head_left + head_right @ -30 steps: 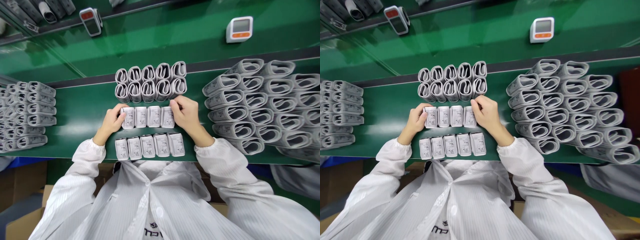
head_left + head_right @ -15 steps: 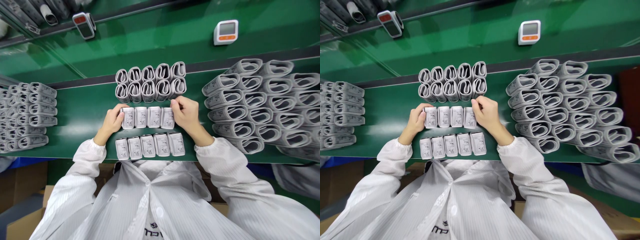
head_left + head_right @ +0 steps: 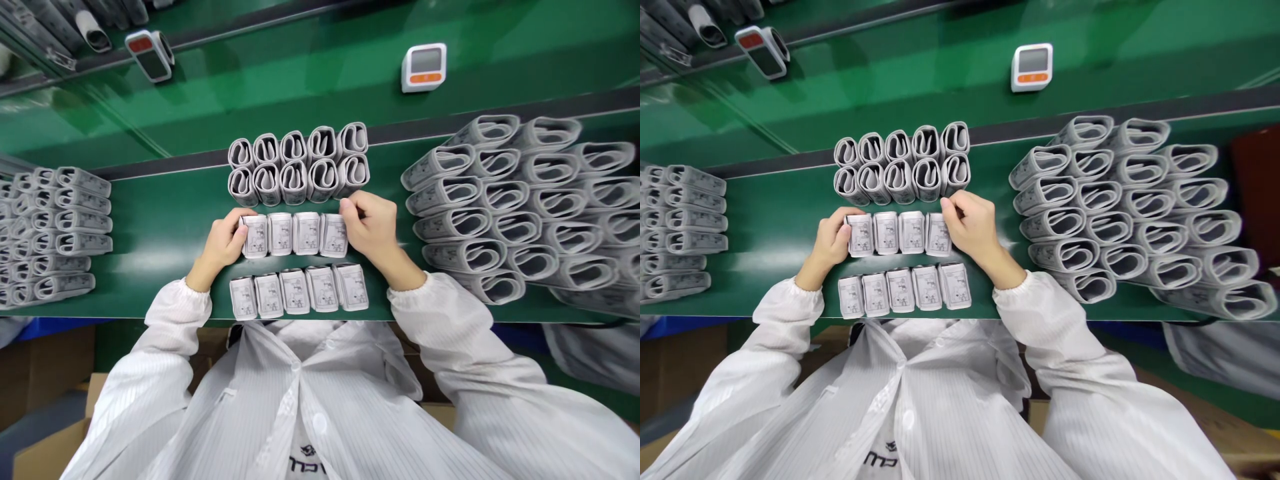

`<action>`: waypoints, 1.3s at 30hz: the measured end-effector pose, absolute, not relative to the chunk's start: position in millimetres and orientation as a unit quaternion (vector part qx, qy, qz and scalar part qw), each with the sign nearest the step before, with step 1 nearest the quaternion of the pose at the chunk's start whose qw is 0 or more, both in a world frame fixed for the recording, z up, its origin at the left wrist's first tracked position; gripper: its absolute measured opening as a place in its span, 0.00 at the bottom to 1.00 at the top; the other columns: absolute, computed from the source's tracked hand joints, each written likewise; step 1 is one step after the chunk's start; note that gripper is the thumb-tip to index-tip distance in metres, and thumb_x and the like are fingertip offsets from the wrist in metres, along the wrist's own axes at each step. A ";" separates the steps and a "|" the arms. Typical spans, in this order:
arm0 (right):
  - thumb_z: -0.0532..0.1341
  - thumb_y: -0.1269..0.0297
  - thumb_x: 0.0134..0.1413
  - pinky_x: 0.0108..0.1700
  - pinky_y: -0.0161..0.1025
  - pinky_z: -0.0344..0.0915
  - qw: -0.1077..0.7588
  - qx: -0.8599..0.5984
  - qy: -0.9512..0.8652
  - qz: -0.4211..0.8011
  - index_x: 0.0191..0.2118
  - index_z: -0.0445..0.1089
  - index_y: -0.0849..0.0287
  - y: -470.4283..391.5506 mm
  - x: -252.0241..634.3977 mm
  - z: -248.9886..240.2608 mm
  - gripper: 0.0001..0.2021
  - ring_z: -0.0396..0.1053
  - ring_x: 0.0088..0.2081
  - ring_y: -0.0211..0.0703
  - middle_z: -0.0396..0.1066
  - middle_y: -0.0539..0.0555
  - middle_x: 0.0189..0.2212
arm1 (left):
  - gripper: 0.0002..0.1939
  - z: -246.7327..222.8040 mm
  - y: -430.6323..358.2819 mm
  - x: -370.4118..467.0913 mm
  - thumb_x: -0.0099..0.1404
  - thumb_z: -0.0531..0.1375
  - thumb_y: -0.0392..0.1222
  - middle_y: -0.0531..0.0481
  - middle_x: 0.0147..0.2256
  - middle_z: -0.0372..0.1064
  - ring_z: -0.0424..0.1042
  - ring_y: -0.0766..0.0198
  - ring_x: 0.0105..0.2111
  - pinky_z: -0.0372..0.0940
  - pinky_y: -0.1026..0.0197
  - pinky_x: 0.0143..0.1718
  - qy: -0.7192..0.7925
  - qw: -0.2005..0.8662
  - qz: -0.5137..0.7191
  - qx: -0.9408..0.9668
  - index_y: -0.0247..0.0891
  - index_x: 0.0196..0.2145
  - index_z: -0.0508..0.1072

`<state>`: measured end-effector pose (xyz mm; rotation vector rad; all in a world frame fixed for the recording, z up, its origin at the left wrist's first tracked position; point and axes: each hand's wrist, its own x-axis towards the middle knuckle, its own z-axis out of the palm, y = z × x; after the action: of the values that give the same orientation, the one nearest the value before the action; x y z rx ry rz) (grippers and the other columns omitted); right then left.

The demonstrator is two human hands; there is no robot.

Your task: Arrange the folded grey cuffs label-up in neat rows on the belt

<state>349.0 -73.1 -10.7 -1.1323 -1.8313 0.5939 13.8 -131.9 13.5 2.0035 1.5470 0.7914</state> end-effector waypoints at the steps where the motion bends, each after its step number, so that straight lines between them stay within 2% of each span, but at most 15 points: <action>1: 0.56 0.49 0.79 0.33 0.46 0.56 0.441 -0.452 -0.737 0.241 0.28 0.56 0.52 -73.0 349.0 -10.5 0.24 0.56 0.26 0.42 0.57 0.48 0.22 | 0.39 13.2 -131.9 13.7 0.79 0.44 0.74 0.46 0.35 0.81 0.70 0.61 0.26 0.64 0.56 0.31 0.565 0.241 0.292 0.733 0.39 0.52 0.80; 16: 0.55 0.47 0.79 0.33 0.46 0.57 0.437 -0.460 -0.735 0.239 0.28 0.56 0.51 -72.6 347.8 -9.8 0.24 0.58 0.26 0.44 0.57 0.48 0.22 | 0.40 17.3 -131.1 16.2 0.77 0.45 0.76 0.46 0.35 0.81 0.70 0.61 0.25 0.65 0.56 0.31 0.571 0.246 0.289 0.728 0.40 0.51 0.80; 22: 0.55 0.51 0.77 0.33 0.46 0.57 0.445 -0.454 -0.734 0.238 0.28 0.55 0.51 -72.5 347.2 -8.8 0.23 0.58 0.26 0.43 0.57 0.48 0.22 | 0.39 16.9 -131.1 15.1 0.78 0.45 0.75 0.45 0.37 0.82 0.73 0.59 0.28 0.65 0.56 0.31 0.571 0.234 0.292 0.731 0.39 0.51 0.80; 34: 0.53 0.46 0.78 0.34 0.46 0.59 0.433 -0.458 -0.736 0.248 0.27 0.55 0.51 -72.4 346.9 -4.5 0.25 0.59 0.27 0.43 0.58 0.49 0.23 | 0.39 13.8 -130.7 12.6 0.78 0.45 0.75 0.45 0.36 0.81 0.78 0.56 0.34 0.67 0.56 0.34 0.573 0.230 0.294 0.729 0.40 0.51 0.80; 39: 0.53 0.47 0.79 0.34 0.46 0.58 0.442 -0.450 -0.735 0.249 0.27 0.55 0.51 -72.3 347.2 -5.5 0.25 0.59 0.27 0.43 0.58 0.49 0.23 | 0.38 13.9 -130.6 12.4 0.78 0.46 0.74 0.44 0.37 0.81 0.78 0.56 0.34 0.67 0.56 0.35 0.571 0.231 0.295 0.730 0.40 0.51 0.80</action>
<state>347.2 -72.3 -5.5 -1.1177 -1.8239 0.6191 12.4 -130.6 13.9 2.0077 1.5712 0.8123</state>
